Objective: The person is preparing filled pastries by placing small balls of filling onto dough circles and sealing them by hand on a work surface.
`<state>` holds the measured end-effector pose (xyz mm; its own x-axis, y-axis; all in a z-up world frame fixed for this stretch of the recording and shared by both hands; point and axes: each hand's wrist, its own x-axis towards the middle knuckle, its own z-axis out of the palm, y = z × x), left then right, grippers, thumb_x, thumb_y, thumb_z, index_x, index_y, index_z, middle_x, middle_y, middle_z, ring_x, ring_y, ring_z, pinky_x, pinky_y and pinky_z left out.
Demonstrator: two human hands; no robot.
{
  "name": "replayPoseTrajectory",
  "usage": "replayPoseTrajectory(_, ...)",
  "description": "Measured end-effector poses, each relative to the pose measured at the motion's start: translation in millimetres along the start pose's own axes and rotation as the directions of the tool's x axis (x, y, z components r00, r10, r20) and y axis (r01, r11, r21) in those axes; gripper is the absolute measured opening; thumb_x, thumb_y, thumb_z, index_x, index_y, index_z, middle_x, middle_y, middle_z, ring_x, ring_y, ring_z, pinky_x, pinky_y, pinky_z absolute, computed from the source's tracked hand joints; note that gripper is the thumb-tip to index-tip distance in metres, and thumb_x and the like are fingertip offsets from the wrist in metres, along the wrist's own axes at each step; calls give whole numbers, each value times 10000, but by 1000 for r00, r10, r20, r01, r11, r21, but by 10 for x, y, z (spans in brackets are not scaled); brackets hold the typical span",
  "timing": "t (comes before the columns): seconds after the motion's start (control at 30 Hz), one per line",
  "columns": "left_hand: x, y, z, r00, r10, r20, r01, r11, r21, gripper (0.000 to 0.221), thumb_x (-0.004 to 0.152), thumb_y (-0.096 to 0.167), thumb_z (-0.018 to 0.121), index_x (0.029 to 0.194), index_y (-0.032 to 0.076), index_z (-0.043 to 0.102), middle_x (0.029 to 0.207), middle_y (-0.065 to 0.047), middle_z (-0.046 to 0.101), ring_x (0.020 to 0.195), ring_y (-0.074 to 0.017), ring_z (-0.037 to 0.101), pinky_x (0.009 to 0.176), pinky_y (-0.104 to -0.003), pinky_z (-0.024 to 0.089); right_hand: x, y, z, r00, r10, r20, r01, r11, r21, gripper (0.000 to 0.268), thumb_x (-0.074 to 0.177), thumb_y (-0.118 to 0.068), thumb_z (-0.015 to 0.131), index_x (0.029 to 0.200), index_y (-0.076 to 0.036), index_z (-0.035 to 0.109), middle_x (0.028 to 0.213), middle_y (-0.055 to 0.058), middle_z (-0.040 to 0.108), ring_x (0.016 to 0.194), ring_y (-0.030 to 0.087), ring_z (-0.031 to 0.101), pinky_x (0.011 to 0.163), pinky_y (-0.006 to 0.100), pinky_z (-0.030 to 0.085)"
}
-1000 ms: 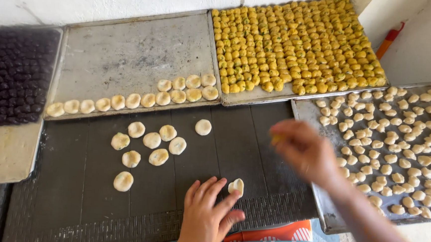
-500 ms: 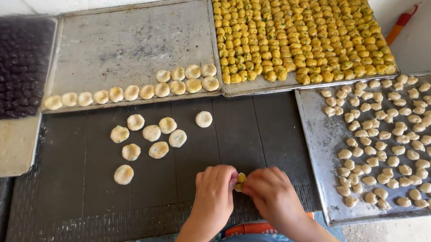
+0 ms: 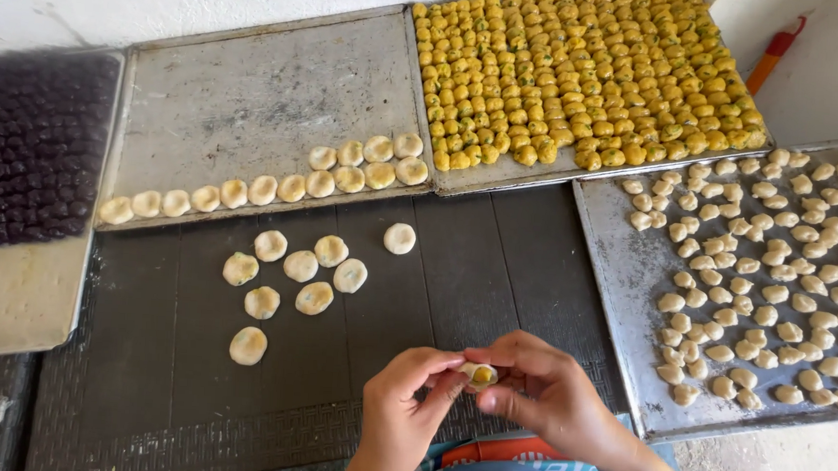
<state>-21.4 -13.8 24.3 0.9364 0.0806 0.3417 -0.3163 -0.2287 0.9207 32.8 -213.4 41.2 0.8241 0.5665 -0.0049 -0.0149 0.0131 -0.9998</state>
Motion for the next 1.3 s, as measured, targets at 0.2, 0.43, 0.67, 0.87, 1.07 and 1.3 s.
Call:
replayPoseTrajectory(0.2, 12, 118, 65, 971, -240, 1, 236, 955, -178, 382, 940, 59, 740, 1319, 23, 700, 1161, -160, 786, 978, -216, 837, 893, -325, 722, 105, 239, -38, 976, 149, -160, -102, 958, 269, 288, 879, 49, 766, 1164, 64, 805, 940, 175, 712, 712, 311, 797, 693, 382, 739)
replayPoseTrajectory(0.43, 113, 33, 225, 992, 27, -126, -20, 998, 61, 329, 868, 175, 866, 1182, 138, 776, 1163, -98, 711, 1022, -179, 752, 824, -274, 666, 173, 133, 57, 883, 430, -190, -336, 860, 385, 205, 952, -98, 709, 1072, 53, 777, 589, 167, 645, 398, 195, 543, 345, 306, 410)
replayPoseTrajectory(0.67, 186, -88, 21, 987, 133, -93, -103, 956, 275, 186, 830, 177, 877, 994, 108, 821, 1020, -42, 834, 940, -183, 732, 867, -295, 608, 126, 76, 90, 991, -132, 22, 127, 874, -469, 291, 1021, -177, 632, 1271, -66, 731, 819, 25, 745, 722, 154, 707, 731, 312, 585)
replayPoseTrajectory(0.87, -4, -341, -54, 952, 98, 290, -266, 735, 624, 279, 964, 201, 752, 1242, 177, 740, 1365, 3, 698, 1032, -245, 612, 797, -428, 460, 106, 482, 137, 883, -466, 60, 291, 442, -849, 438, 1028, 25, 585, 1465, 7, 553, 1063, 109, 642, 937, 275, 648, 897, 409, 572)
replayPoseTrajectory(1.07, 40, -282, 29, 995, -89, 33, 70, 927, 367, 341, 892, 143, 835, 1198, 157, 684, 940, 88, 838, 834, -139, 718, 805, -344, 482, 87, 427, 118, 934, -348, -73, 197, 676, -710, 260, 941, -76, 715, 1197, -64, 755, 1079, 59, 816, 886, 210, 779, 820, 330, 626)
replayPoseTrajectory(1.3, -106, -389, -10, 994, -56, 92, 26, 952, 305, 808, 843, 230, 912, 1516, 133, 474, 1205, -7, 788, 882, -113, 756, 929, -344, 519, 1017, -170, -139, 780, 582, 230, -238, 616, -751, 398, 871, -461, 800, 1160, -228, 656, 841, -22, 758, 787, 162, 706, 745, 338, 487)
